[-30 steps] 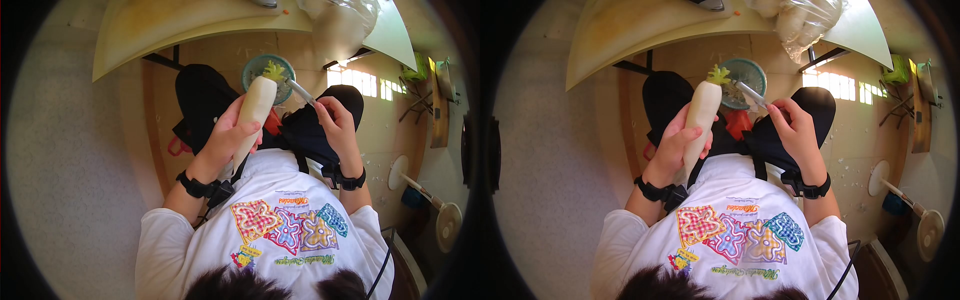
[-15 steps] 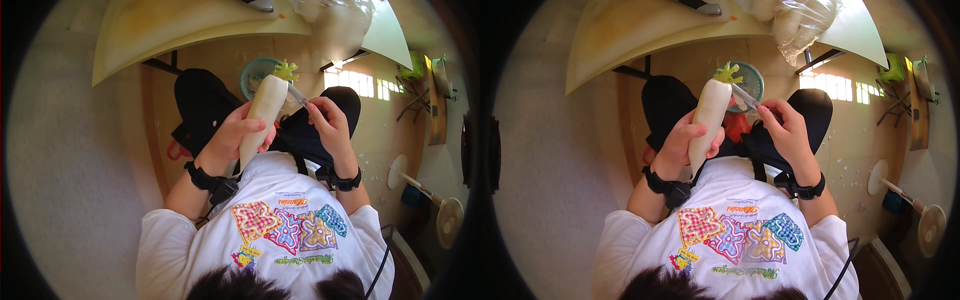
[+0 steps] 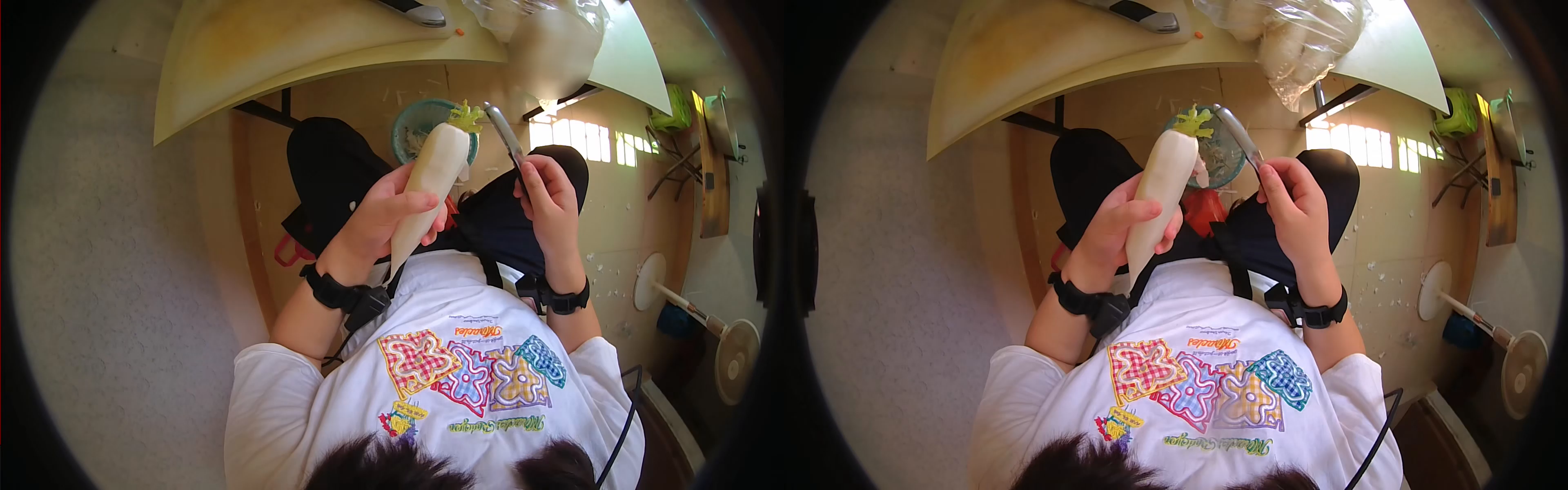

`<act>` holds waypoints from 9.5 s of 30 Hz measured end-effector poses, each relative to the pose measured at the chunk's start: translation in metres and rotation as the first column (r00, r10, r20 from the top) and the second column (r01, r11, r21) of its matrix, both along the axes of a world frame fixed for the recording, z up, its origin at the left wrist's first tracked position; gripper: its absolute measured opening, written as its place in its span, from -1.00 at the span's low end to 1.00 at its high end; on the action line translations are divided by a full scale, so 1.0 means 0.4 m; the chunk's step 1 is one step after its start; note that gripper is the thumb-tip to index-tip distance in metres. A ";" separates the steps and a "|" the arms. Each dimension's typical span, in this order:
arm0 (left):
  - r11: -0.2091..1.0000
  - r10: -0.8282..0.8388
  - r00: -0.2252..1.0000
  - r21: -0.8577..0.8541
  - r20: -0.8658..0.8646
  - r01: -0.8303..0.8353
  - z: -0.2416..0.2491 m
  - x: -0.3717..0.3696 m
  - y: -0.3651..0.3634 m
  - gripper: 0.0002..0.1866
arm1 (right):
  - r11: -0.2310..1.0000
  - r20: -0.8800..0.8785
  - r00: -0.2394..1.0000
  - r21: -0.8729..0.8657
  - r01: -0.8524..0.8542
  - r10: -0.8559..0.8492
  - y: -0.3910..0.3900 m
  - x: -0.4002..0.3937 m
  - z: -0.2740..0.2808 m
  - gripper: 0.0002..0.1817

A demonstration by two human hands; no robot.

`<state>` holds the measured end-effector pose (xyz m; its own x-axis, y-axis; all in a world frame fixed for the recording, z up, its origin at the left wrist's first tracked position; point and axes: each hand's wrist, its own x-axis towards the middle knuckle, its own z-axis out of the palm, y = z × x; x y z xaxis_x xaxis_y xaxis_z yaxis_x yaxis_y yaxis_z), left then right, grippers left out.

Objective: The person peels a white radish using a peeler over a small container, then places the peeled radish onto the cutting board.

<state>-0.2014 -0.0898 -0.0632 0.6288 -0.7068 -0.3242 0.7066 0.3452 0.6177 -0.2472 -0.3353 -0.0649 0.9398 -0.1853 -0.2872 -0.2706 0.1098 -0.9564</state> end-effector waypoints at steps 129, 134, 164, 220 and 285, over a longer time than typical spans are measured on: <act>0.702 -0.433 0.569 0.658 0.699 -0.273 0.053 -0.019 -0.004 -0.16 | 0.996 0.186 0.981 -0.075 -0.039 0.053 0.023 0.029 0.029 -0.72; 0.690 -0.472 0.517 0.664 0.714 -0.288 0.049 -0.020 -0.003 -0.16 | 0.990 0.164 0.986 -0.141 -0.019 0.042 0.004 0.030 0.025 -0.75; 0.978 -0.012 0.973 0.204 0.230 -0.037 0.025 -0.018 -0.019 -0.08 | 0.922 0.205 0.909 -0.218 -0.319 0.363 0.018 -0.012 0.065 -0.80; 0.959 -0.023 0.984 0.282 0.174 -0.028 0.038 -0.048 -0.020 -0.05 | 0.786 0.258 0.885 -0.594 -0.171 0.387 0.022 -0.001 0.043 -0.82; 0.977 0.104 0.974 0.161 0.200 -0.138 0.009 -0.045 0.010 -0.11 | 0.850 0.154 0.865 -0.331 -0.411 0.478 0.044 -0.017 0.043 -0.83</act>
